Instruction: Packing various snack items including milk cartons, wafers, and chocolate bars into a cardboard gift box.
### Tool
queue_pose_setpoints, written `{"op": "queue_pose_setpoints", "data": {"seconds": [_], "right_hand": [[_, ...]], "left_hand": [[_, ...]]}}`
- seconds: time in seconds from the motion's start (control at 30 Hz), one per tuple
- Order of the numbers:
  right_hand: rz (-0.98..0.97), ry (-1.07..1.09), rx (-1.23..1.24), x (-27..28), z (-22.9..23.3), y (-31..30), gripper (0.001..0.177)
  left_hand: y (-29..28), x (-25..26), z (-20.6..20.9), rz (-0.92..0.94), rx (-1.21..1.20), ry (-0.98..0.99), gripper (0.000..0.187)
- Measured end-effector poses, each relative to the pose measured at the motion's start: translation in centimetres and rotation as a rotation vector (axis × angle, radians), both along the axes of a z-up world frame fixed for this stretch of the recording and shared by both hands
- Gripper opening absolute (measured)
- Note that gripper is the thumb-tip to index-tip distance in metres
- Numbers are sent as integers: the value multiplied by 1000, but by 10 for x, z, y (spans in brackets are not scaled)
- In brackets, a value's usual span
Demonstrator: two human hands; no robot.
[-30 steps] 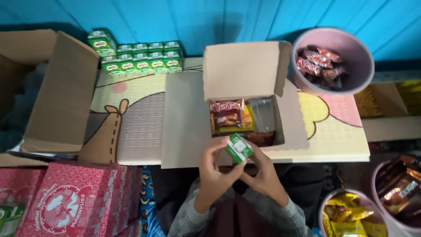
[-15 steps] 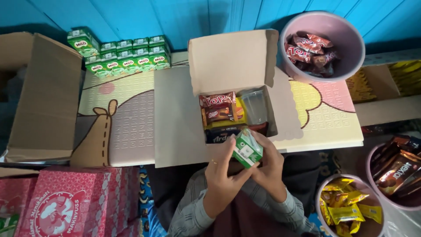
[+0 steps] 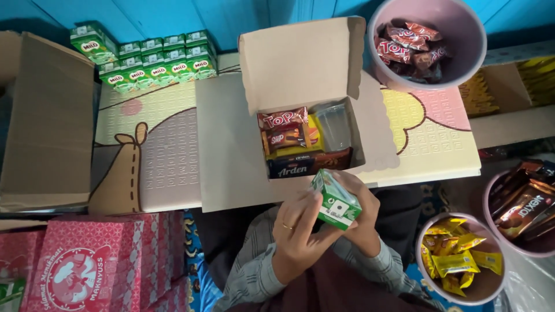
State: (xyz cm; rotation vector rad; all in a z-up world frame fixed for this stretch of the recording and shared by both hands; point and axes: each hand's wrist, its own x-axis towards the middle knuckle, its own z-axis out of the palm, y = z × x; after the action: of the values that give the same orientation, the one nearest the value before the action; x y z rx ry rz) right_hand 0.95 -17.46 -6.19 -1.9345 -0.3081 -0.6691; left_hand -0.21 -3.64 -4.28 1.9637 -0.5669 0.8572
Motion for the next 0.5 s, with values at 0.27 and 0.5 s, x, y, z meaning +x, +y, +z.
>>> {"op": "queue_pose_setpoints", "data": {"seconds": [0.27, 0.5], "right_hand": [[14, -21, -2, -1, -2, -3, 52], [8, -38, 16, -4, -7, -4, 76]], "left_hand": [[0, -2, -2, -24, 38, -23, 66], [-11, -12, 0, -20, 113, -21, 48]]}}
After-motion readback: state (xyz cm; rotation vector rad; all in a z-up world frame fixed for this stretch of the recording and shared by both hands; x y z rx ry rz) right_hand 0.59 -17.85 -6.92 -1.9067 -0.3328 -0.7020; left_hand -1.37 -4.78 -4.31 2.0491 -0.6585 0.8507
